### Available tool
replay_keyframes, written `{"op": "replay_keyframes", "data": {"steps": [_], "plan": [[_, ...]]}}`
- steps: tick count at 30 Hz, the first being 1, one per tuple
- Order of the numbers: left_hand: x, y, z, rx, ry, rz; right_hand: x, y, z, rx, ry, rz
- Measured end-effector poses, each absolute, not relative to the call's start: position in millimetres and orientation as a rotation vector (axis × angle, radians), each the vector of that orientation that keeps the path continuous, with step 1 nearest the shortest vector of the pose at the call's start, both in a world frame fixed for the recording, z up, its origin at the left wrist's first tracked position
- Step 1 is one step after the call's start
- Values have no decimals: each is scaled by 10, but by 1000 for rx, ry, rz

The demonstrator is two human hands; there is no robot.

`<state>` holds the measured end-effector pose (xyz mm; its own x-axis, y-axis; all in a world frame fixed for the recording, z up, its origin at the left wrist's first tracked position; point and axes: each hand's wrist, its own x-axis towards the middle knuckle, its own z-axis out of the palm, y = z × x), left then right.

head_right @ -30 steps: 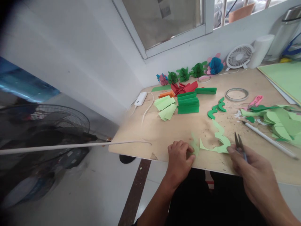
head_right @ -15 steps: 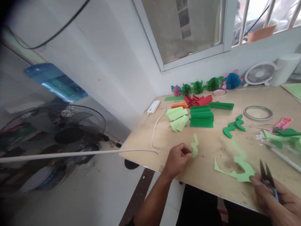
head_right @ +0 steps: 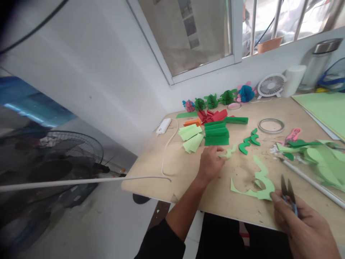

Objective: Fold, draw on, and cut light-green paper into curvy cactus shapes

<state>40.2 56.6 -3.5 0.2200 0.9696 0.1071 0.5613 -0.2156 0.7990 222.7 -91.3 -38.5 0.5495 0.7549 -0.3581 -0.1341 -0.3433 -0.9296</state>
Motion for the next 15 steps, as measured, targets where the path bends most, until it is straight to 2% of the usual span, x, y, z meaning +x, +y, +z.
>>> {"op": "replay_keyframes", "data": {"steps": [3, 7, 15], "plan": [[379, 346, -22, 2062, 1219, 646, 2253, -912, -296, -1638, -380, 1032], [361, 101, -12, 2526, 1002, 175, 2315, -919, -257, -1553, -371, 1059], [435, 82, 63, 2688, 957, -139, 2380, -974, -139, -1552, -327, 1013]]}}
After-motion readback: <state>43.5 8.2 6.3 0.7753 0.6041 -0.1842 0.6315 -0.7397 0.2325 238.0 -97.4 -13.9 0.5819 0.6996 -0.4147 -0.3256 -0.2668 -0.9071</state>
